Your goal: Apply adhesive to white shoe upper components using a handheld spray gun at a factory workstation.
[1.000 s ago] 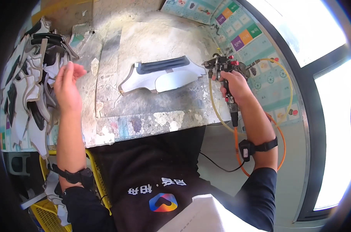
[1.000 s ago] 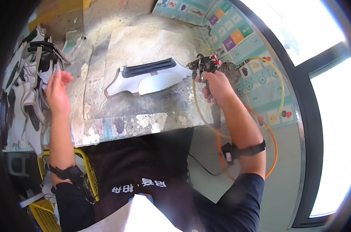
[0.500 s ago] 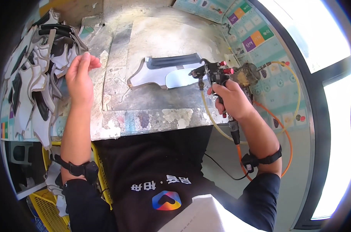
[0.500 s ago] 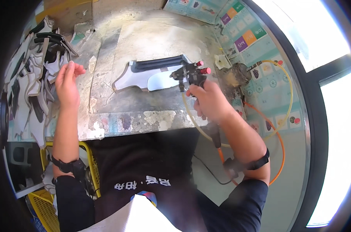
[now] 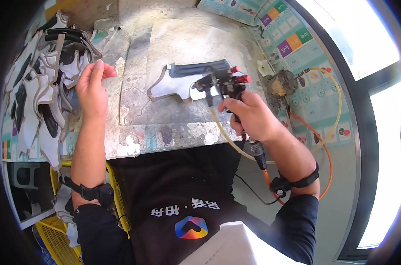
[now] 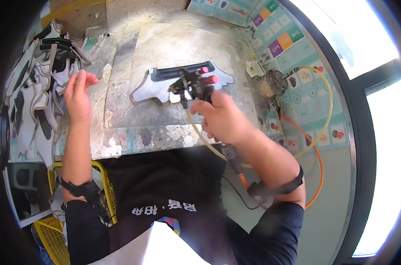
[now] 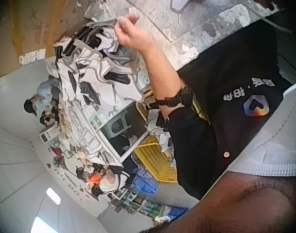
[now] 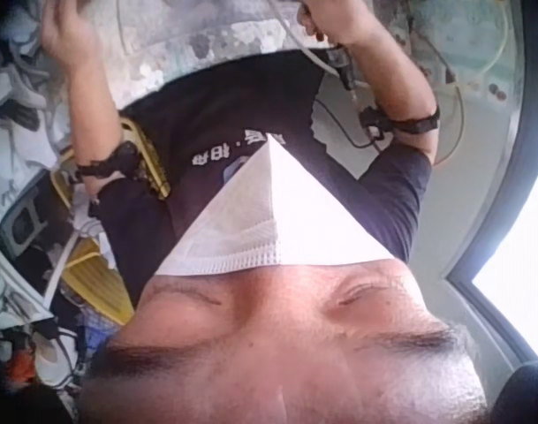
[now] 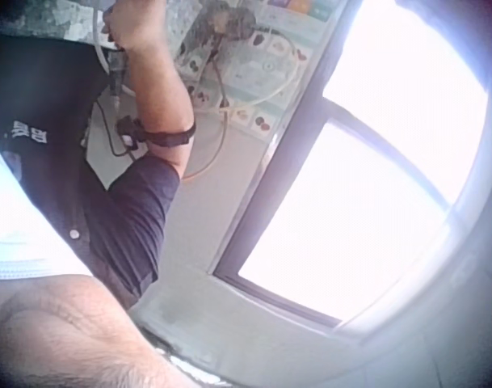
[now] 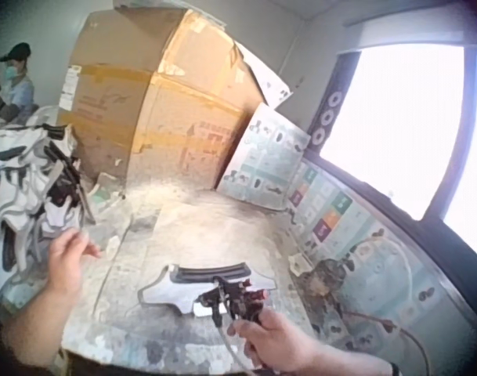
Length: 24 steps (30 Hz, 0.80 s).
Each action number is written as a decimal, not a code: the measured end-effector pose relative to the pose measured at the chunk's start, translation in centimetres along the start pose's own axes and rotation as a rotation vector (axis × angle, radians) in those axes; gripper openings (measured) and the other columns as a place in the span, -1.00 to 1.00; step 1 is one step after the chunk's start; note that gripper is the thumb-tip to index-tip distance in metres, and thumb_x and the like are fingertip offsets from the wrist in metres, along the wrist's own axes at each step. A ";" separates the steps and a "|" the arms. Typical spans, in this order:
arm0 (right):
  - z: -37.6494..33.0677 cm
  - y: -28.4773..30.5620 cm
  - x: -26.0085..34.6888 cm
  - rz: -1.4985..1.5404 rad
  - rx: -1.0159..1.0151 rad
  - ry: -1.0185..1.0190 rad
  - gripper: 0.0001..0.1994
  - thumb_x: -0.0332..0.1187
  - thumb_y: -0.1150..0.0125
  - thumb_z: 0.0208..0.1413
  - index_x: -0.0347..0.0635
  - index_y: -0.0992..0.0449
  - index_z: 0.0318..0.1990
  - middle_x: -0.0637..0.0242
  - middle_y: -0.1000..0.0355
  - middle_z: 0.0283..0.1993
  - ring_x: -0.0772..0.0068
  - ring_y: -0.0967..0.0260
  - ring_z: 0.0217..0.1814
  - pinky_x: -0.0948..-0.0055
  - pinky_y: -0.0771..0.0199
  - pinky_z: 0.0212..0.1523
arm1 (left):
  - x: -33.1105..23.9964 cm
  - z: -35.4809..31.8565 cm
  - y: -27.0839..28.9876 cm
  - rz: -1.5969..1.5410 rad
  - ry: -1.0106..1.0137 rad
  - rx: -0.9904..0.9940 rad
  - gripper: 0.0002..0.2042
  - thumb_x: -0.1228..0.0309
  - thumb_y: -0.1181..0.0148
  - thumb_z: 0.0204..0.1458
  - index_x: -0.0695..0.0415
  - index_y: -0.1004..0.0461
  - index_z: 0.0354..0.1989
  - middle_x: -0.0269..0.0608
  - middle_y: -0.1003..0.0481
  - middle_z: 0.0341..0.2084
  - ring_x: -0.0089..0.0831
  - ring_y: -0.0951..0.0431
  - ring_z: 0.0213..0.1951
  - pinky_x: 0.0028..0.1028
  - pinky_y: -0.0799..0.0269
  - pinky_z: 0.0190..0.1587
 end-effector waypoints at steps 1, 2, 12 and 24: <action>0.0 0.8 -0.3 -0.014 -0.025 0.015 -0.74 -0.22 -0.09 0.29 -0.26 -0.51 -0.22 0.36 -0.30 -0.64 0.53 -0.24 -0.71 0.43 -0.26 -0.64 | 0.0 0.0 0.0 -0.013 0.003 -0.008 -0.78 0.34 -0.13 0.31 0.27 -0.53 -0.26 -0.20 -0.56 -0.36 -0.43 -0.55 -0.30 -0.40 -0.48 -0.09; -0.1 1.8 -0.8 0.009 -0.063 0.018 -0.77 -0.23 -0.10 0.28 -0.23 -0.51 -0.22 0.37 -0.30 -0.63 0.53 -0.23 -0.72 0.43 -0.23 -0.67 | -0.1 -0.1 0.1 -0.018 0.005 -0.012 -0.78 0.34 -0.13 0.31 0.27 -0.53 -0.26 -0.20 -0.56 -0.36 -0.43 -0.55 -0.30 -0.40 -0.48 -0.09; -1.1 9.6 -4.4 0.047 -0.395 -0.041 -0.81 -0.31 -0.05 0.28 -0.25 -0.48 -0.20 0.33 -0.30 -0.61 0.49 -0.24 -0.72 0.44 -0.20 -0.76 | -0.5 -0.7 -0.7 -0.011 -0.020 0.056 -0.76 0.31 -0.11 0.32 0.26 -0.52 -0.26 -0.22 -0.55 -0.36 -0.45 -0.54 -0.29 -0.43 -0.43 -0.07; -3.1 2.5 -2.8 0.025 -0.121 -0.037 -0.78 -0.34 -0.04 0.34 -0.33 -0.48 -0.27 0.32 -0.46 -0.42 0.59 -0.26 -0.68 0.53 -0.25 -0.67 | -0.4 -0.5 -0.3 -0.020 0.004 0.007 -0.77 0.32 -0.12 0.31 0.27 -0.54 -0.27 -0.22 -0.57 -0.38 -0.45 -0.55 -0.31 -0.42 -0.45 -0.08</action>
Point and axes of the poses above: each hand's wrist, its own z-axis towards the middle knuckle, its own y-axis out of the back of the hand, x = y × z, the point moved 5 cm from there along z, towards the middle knuckle
